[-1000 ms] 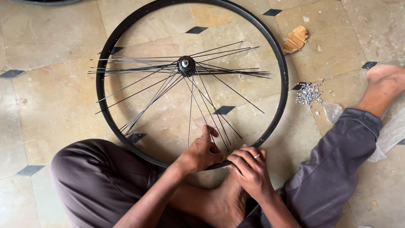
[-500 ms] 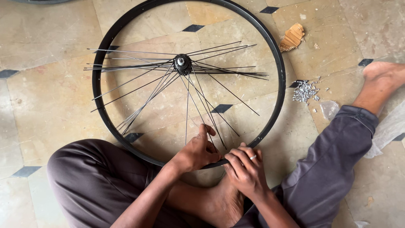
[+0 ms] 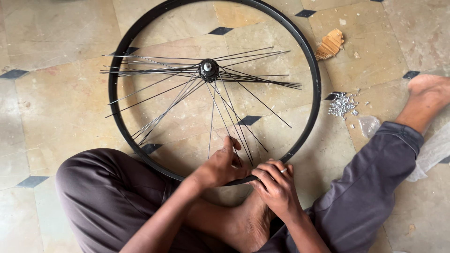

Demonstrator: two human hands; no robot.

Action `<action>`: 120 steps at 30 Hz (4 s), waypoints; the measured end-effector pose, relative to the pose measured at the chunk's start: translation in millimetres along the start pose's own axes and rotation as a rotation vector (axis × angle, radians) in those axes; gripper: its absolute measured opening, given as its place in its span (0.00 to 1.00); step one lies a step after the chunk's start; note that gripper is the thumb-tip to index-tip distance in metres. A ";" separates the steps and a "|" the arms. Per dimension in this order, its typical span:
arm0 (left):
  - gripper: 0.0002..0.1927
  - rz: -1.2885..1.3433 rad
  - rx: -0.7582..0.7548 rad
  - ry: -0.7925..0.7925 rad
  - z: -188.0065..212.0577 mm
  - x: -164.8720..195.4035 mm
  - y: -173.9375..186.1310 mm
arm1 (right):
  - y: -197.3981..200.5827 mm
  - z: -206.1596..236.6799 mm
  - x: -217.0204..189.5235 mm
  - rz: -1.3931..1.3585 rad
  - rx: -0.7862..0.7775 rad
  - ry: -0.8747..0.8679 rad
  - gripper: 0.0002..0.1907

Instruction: The person sits on the floor and laces a bicycle wheel by inserting spokes into the rim and securing them with nipples. The person works methodically around the wheel, inserting each spoke and tightening it by hand.

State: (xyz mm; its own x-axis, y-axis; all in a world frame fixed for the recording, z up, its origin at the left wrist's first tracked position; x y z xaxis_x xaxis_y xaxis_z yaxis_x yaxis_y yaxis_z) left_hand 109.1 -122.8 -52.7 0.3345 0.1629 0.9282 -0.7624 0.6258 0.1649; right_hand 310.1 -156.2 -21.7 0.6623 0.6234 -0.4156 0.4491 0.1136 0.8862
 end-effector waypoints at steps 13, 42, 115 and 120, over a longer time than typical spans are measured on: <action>0.37 -0.054 0.002 0.187 -1.2 0.5 -1.3 | 0.8 1.7 0.7 0.010 0.003 -0.008 0.17; 0.25 1.173 0.828 -0.123 -83.0 26.9 41.2 | -16.5 -84.8 19.3 0.204 -0.273 -0.557 0.13; 0.11 -0.053 -0.203 0.032 -31.8 10.1 0.8 | -5.3 49.8 -15.7 -0.752 0.285 -0.899 0.14; 0.10 -0.025 -0.271 0.106 -37.2 4.5 -3.6 | -27.8 57.5 -22.1 -0.644 0.298 -0.870 0.14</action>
State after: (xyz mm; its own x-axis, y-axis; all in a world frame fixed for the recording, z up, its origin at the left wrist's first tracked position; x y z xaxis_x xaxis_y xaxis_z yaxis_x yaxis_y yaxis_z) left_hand 134.0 -95.9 -61.6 0.4188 0.2148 0.8823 -0.5820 0.8093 0.0793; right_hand 317.4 -217.6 -49.0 0.3957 -0.2503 -0.8836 0.9074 -0.0422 0.4182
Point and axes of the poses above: each hand's wrist, its own z-axis away from the middle knuckle, its own y-axis out of the back of the hand, x = y × z, the point moved 1 cm from there along -z, towards the middle knuckle, and after that the axes turned 12 degrees about -x, right-handed, at the moved point
